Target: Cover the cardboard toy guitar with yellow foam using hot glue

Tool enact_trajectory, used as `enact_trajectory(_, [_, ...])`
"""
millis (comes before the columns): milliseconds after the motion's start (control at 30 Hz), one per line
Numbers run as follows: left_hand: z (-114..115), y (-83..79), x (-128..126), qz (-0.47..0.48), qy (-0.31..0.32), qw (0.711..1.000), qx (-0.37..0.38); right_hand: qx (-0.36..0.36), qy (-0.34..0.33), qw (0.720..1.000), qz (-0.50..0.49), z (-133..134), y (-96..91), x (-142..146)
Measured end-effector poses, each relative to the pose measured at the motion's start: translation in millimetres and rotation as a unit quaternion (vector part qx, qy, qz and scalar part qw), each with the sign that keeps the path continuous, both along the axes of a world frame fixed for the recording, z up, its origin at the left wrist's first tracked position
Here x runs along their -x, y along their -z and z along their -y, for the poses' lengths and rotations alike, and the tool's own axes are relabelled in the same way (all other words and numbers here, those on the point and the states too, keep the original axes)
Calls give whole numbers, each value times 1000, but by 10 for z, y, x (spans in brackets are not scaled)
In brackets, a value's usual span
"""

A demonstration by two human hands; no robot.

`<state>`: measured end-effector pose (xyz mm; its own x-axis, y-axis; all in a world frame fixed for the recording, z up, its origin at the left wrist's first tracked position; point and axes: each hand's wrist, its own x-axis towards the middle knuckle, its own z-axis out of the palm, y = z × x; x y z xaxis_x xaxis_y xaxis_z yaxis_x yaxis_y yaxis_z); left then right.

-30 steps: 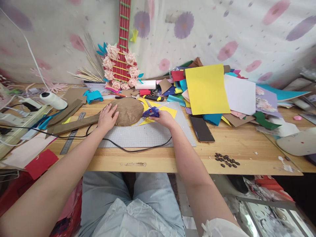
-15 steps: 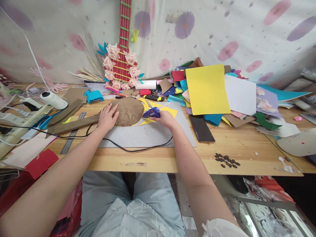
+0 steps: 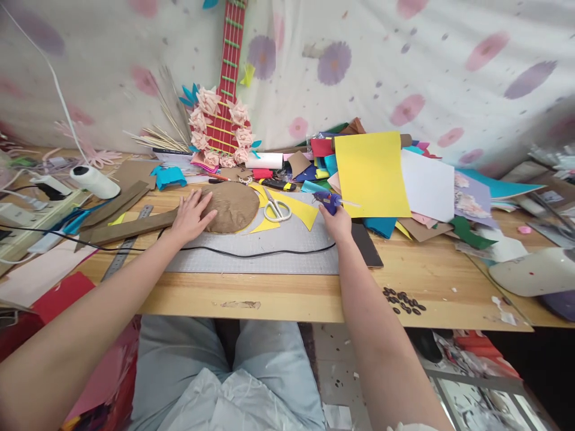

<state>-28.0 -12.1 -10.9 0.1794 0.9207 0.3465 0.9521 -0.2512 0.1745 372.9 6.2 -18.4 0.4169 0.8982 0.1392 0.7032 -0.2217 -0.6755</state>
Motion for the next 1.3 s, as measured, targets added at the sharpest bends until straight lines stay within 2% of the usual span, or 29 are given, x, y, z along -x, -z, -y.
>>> enact_trajectory(133, [55,-99,-25,-42,113,993,13,2,34,998,51,-9,70,64])
enact_trajectory(200, [81,-123,-11,-64,149,987,22,11,39,997,66,0,87,88])
enact_trajectory(333, [128,-98,96,-89,161,982,27,6,49,990,131,93,69,56])
enact_trajectory(433, [155,-71,156,-90,161,983,26,27,62,976,209,230,-36,24])
enact_trajectory(500, [164,-77,149,-91,165,982,18,96,33,969,225,328,-146,56])
enact_trajectory(567, [165,-98,111,-102,187,977,12,166,-27,962,217,407,-257,152])
enact_trajectory(633, [157,-118,66,-118,221,968,19,178,-89,957,211,453,-339,303])
enact_trajectory(700, [142,-128,36,-130,246,960,28,141,-136,959,206,464,-376,482])
enact_trajectory(800, [120,-136,44,-120,261,958,15,34,-224,957,183,428,-364,755])
enact_trajectory(900, [114,-169,97,-90,264,960,-15,-101,-339,921,163,348,-307,1015])
enact_trajectory(967, [126,-204,138,-83,262,961,-25,-161,-394,890,163,273,-256,1191])
enact_trajectory(1167, [231,-258,218,-73,259,962,-36,-221,-488,824,186,33,-96,1684])
enact_trajectory(1300, [302,-209,228,-75,239,968,-25,-216,-522,808,168,-50,-27,1854])
